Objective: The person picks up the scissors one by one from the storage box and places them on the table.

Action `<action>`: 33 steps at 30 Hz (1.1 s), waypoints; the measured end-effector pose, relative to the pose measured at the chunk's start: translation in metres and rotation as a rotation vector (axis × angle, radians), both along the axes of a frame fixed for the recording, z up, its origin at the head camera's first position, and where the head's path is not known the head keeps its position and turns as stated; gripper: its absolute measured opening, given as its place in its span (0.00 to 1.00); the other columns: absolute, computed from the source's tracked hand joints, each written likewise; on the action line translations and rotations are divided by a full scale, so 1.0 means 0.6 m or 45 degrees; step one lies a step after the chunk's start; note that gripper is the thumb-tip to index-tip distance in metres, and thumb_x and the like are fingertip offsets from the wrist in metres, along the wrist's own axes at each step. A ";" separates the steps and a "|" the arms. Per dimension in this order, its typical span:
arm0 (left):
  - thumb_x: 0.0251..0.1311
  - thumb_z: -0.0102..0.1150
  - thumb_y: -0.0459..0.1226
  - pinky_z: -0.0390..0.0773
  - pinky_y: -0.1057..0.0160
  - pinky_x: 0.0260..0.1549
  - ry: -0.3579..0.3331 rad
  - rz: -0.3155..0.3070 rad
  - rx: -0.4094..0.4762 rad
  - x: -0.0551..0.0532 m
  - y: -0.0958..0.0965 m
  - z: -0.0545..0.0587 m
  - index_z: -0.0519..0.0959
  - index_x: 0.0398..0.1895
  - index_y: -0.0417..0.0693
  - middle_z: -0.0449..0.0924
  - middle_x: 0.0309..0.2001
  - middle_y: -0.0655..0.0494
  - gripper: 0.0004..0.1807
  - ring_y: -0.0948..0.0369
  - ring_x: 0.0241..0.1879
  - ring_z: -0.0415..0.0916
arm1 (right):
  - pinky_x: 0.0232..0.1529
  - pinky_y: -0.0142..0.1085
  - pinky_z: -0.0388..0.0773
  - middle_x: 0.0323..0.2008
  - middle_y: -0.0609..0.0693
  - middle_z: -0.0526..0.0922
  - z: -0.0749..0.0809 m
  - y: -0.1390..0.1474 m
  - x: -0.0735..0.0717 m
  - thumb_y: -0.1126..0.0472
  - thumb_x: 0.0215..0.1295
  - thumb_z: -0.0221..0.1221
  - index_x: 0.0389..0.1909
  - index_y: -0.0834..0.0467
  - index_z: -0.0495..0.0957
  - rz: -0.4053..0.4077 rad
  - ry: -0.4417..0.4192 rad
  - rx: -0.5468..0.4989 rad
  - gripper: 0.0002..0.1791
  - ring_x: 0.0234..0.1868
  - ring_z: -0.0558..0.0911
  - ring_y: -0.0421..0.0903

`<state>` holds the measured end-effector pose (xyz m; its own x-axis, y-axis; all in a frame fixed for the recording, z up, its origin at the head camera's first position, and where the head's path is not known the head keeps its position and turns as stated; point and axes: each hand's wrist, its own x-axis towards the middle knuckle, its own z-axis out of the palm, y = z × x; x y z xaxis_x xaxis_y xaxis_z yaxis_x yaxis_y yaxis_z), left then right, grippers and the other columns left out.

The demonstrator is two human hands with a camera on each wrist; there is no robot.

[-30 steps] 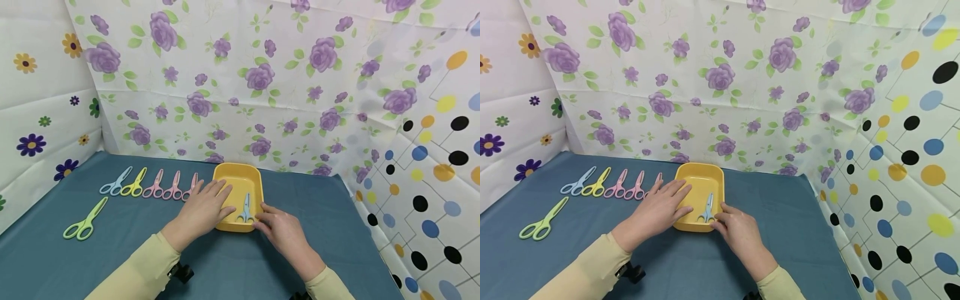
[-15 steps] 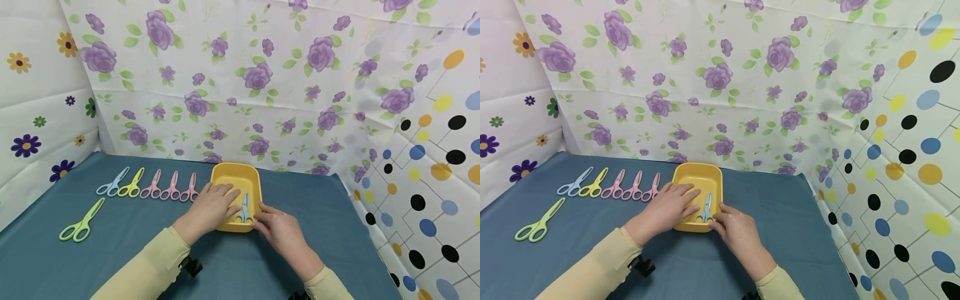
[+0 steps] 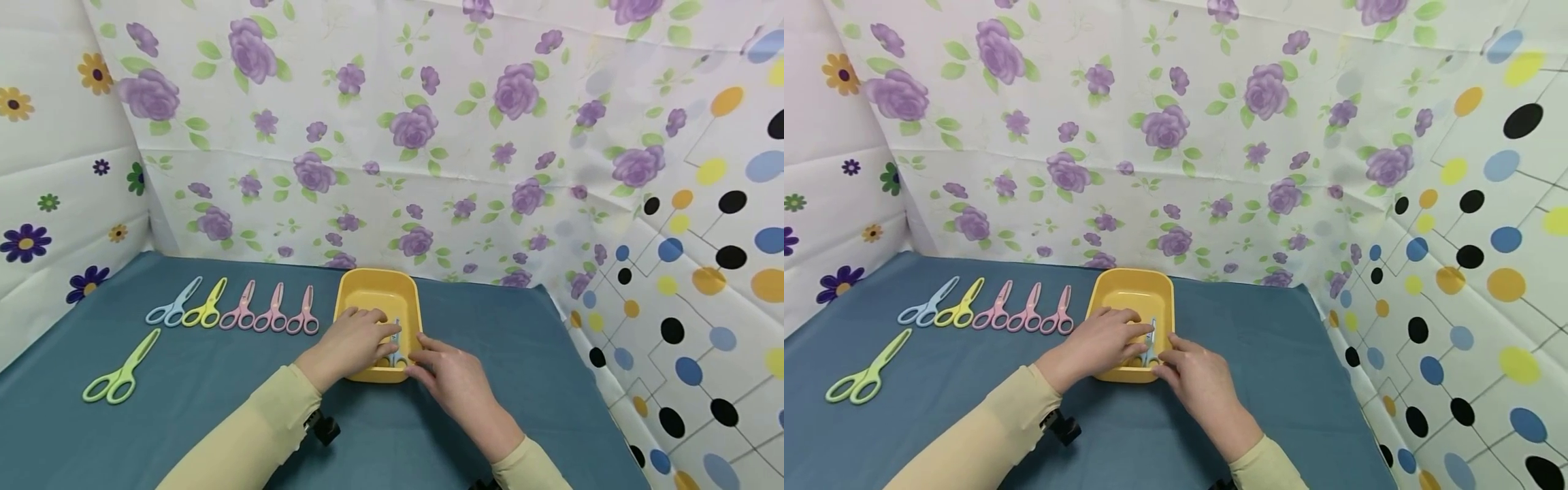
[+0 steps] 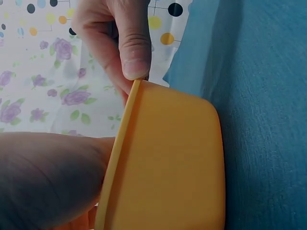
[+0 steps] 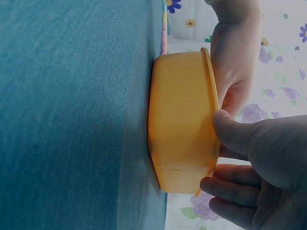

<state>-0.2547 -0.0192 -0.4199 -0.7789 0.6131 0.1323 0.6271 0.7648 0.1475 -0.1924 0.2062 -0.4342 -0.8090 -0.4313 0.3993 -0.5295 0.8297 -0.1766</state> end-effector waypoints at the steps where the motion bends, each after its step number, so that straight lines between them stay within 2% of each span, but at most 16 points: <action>1: 0.80 0.64 0.53 0.71 0.40 0.73 -0.013 -0.017 -0.003 -0.001 -0.001 -0.001 0.84 0.73 0.58 0.83 0.66 0.50 0.25 0.48 0.65 0.80 | 0.45 0.51 0.90 0.65 0.58 0.86 0.000 -0.001 0.000 0.48 0.69 0.74 0.50 0.53 0.94 0.004 0.000 0.000 0.16 0.55 0.91 0.54; 6: 0.78 0.66 0.52 0.81 0.47 0.62 -0.067 -0.117 -0.010 -0.011 0.000 -0.005 0.86 0.70 0.59 0.85 0.61 0.52 0.22 0.52 0.55 0.82 | 0.44 0.51 0.90 0.66 0.59 0.86 -0.001 -0.003 0.001 0.48 0.69 0.74 0.51 0.53 0.94 0.009 0.001 0.001 0.17 0.56 0.91 0.55; 12: 0.80 0.63 0.51 0.82 0.48 0.62 -0.164 -0.203 -0.017 -0.018 0.003 -0.007 0.88 0.69 0.60 0.82 0.65 0.50 0.20 0.52 0.58 0.81 | 0.45 0.51 0.90 0.66 0.59 0.86 -0.001 -0.002 0.004 0.48 0.69 0.74 0.51 0.53 0.94 -0.001 -0.003 0.001 0.17 0.55 0.91 0.55; 23: 0.82 0.61 0.53 0.74 0.39 0.70 -0.218 -0.195 -0.074 -0.029 0.002 -0.013 0.89 0.66 0.63 0.81 0.70 0.52 0.18 0.49 0.68 0.78 | 0.46 0.51 0.90 0.66 0.59 0.86 0.000 -0.001 0.001 0.49 0.68 0.75 0.50 0.53 0.94 0.005 0.007 -0.003 0.16 0.55 0.91 0.55; 33: 0.83 0.60 0.50 0.75 0.39 0.69 -0.185 -0.157 -0.071 -0.031 0.003 -0.019 0.90 0.63 0.60 0.84 0.66 0.55 0.16 0.51 0.65 0.80 | 0.45 0.50 0.90 0.66 0.58 0.86 0.001 -0.002 0.000 0.48 0.68 0.75 0.51 0.53 0.94 0.002 0.002 0.001 0.17 0.57 0.91 0.54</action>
